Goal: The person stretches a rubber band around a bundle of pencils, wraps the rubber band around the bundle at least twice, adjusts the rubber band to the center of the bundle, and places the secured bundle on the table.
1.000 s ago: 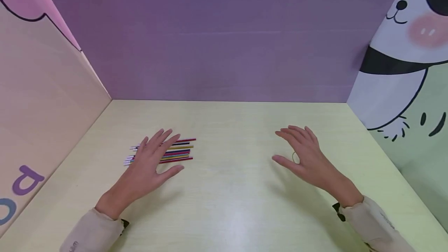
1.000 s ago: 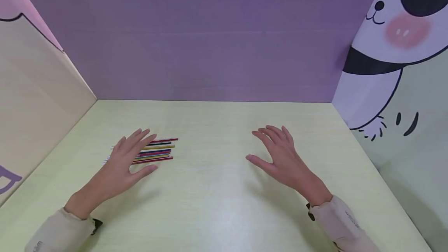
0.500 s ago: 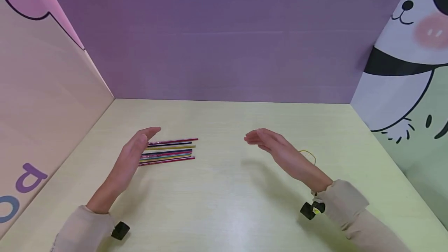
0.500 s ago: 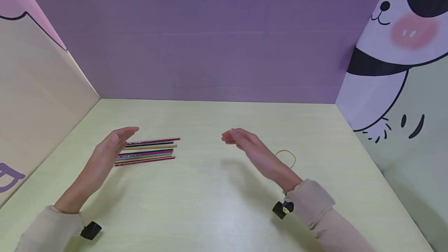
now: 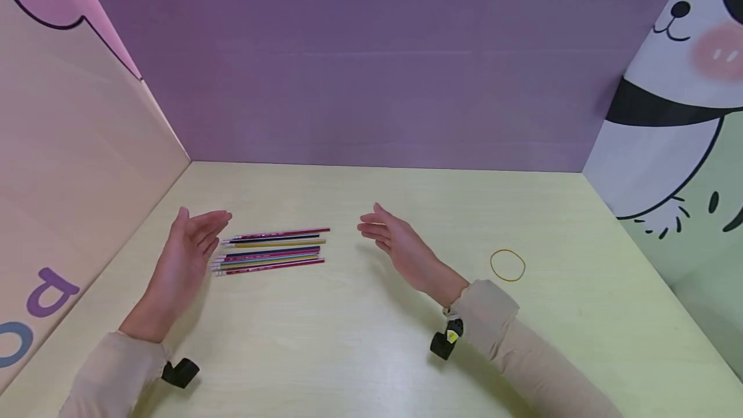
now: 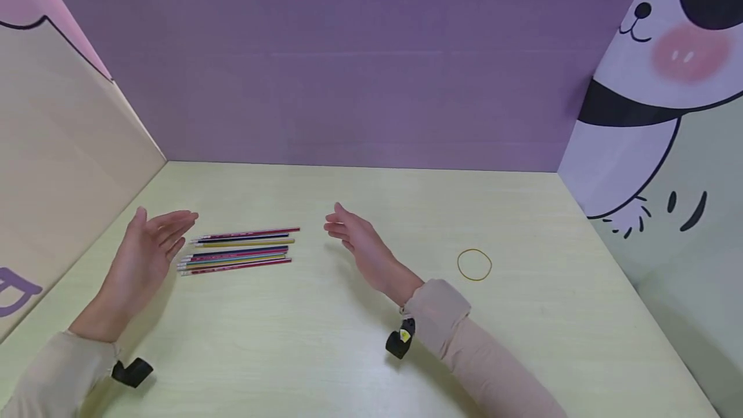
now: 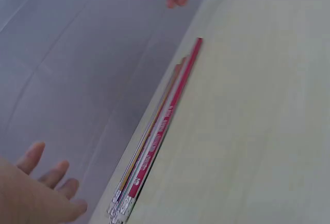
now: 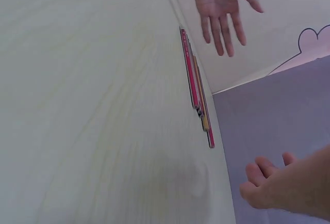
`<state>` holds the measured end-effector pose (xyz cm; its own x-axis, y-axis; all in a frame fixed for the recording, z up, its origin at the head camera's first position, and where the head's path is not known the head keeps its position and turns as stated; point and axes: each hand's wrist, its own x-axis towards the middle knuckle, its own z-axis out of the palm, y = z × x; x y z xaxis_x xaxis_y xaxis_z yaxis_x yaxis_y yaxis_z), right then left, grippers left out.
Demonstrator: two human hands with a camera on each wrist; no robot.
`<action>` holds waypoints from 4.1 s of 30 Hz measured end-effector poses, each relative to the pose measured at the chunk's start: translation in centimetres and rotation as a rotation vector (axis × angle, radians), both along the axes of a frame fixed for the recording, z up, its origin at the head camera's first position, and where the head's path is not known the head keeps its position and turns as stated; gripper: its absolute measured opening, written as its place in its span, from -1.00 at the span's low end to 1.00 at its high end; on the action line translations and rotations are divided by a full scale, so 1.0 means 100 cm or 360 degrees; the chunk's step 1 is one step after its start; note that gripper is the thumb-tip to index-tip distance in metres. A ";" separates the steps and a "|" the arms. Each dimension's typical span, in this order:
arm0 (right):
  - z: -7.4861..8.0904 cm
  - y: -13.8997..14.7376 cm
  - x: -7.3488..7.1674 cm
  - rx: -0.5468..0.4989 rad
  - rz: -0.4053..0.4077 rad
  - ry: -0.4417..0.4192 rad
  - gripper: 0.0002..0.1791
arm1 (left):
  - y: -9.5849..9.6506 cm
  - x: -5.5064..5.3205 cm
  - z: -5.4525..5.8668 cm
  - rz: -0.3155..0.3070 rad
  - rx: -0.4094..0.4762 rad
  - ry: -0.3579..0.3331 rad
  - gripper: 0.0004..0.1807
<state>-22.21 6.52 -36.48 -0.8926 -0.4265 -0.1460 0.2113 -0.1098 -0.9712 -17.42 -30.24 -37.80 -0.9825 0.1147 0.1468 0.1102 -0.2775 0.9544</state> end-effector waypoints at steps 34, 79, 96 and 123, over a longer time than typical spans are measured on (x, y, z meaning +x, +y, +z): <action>-0.037 -0.106 -0.038 -0.0102 -0.0296 -0.0024 -0.36 | -0.032 -0.024 -0.020 -0.0263 0.0426 -0.0199 -0.45; -0.037 -0.112 -0.031 -0.0130 -0.0259 -0.0047 -0.54 | -0.028 -0.019 -0.013 0.0178 -0.1027 -0.0239 -0.10; -0.044 -0.128 -0.016 -0.0508 -0.0236 -0.0148 -0.35 | -0.009 -0.012 -0.023 0.0425 -0.0844 -0.0336 -0.27; -0.050 -0.133 -0.003 -0.0454 -0.0267 0.0036 -0.45 | -0.006 0.000 -0.026 0.0161 -0.0215 -0.0311 -0.22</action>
